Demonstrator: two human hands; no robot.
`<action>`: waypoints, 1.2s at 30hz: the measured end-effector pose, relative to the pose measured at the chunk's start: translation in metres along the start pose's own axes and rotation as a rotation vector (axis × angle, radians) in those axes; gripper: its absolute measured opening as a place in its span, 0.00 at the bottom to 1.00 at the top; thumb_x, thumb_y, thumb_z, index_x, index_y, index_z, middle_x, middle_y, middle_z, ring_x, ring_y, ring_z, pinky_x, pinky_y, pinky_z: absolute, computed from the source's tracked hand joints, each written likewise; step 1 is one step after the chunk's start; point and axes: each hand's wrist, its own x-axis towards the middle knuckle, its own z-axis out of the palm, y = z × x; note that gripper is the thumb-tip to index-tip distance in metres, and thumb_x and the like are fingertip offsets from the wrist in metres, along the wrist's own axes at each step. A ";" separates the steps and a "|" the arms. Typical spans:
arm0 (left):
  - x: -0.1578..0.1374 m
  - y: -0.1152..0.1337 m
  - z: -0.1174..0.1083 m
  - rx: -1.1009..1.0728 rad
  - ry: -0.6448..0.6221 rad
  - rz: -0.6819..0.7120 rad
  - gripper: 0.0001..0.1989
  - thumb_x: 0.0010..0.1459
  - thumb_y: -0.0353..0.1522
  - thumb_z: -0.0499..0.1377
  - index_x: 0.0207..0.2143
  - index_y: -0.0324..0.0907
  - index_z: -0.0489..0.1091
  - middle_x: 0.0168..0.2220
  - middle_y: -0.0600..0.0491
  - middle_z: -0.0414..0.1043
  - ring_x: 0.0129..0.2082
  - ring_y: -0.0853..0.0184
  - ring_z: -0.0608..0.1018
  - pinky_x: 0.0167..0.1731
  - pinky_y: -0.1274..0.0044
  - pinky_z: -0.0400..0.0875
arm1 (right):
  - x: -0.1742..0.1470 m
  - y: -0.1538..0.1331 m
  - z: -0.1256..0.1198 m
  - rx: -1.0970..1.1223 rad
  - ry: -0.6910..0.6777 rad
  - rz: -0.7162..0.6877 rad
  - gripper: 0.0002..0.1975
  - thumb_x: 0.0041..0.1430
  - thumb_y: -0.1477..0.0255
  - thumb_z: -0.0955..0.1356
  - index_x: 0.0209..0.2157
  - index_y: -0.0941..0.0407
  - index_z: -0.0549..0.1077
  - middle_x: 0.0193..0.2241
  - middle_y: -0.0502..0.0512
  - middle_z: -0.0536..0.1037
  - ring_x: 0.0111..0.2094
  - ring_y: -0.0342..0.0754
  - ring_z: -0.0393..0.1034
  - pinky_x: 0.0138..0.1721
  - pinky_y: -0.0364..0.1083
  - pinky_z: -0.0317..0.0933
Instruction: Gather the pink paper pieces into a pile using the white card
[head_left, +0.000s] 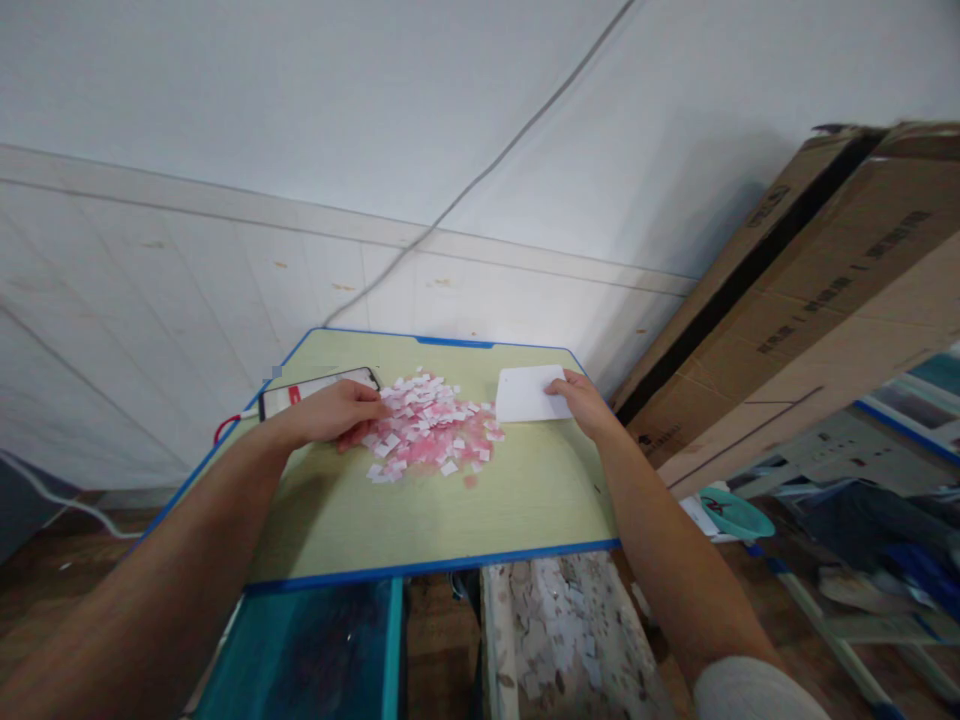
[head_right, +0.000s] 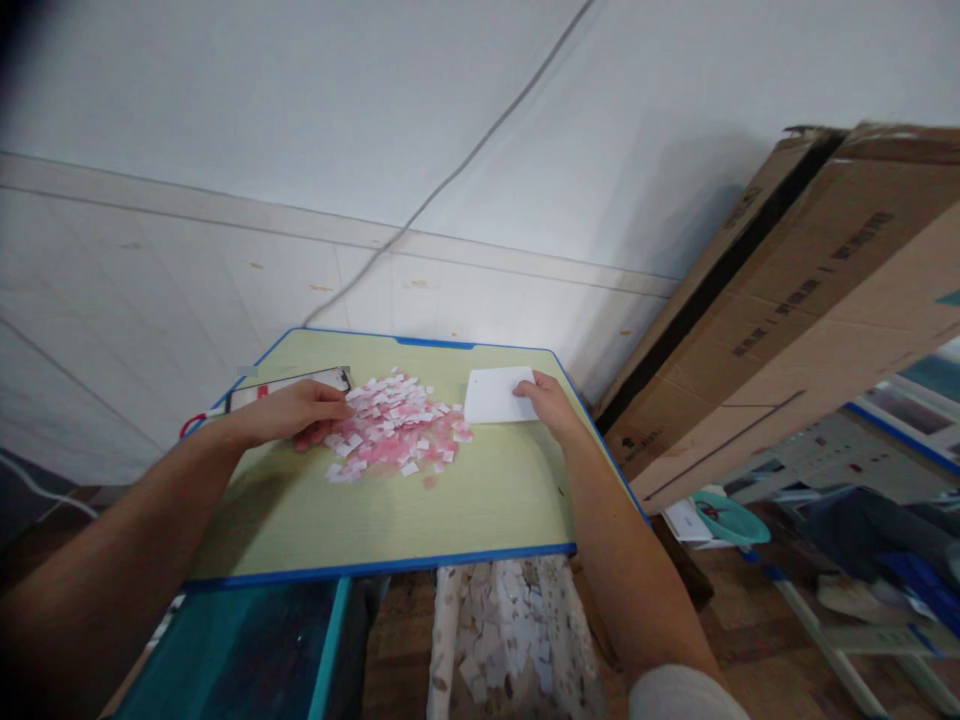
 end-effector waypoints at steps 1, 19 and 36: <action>-0.004 0.001 -0.002 -0.030 -0.091 -0.025 0.20 0.53 0.50 0.61 0.23 0.43 0.70 0.19 0.51 0.71 0.16 0.67 0.71 0.17 0.77 0.57 | 0.000 -0.001 -0.002 -0.007 0.007 0.010 0.15 0.46 0.66 0.69 0.37 0.55 0.77 0.29 0.50 0.80 0.27 0.49 0.69 0.28 0.44 0.58; -0.011 0.002 -0.007 -0.105 -0.273 -0.097 0.20 0.52 0.49 0.63 0.26 0.41 0.77 0.24 0.44 0.77 0.19 0.63 0.76 0.15 0.79 0.56 | -0.008 -0.007 -0.002 -0.023 -0.153 0.102 0.15 0.45 0.66 0.72 0.36 0.58 0.79 0.32 0.54 0.82 0.27 0.47 0.71 0.27 0.43 0.60; -0.004 0.001 -0.004 0.067 -0.096 -0.111 0.17 0.49 0.47 0.62 0.24 0.42 0.76 0.25 0.46 0.77 0.20 0.65 0.76 0.16 0.78 0.57 | -0.012 -0.013 -0.005 -0.024 -0.176 0.138 0.16 0.44 0.67 0.72 0.37 0.57 0.80 0.31 0.53 0.82 0.26 0.47 0.70 0.26 0.43 0.59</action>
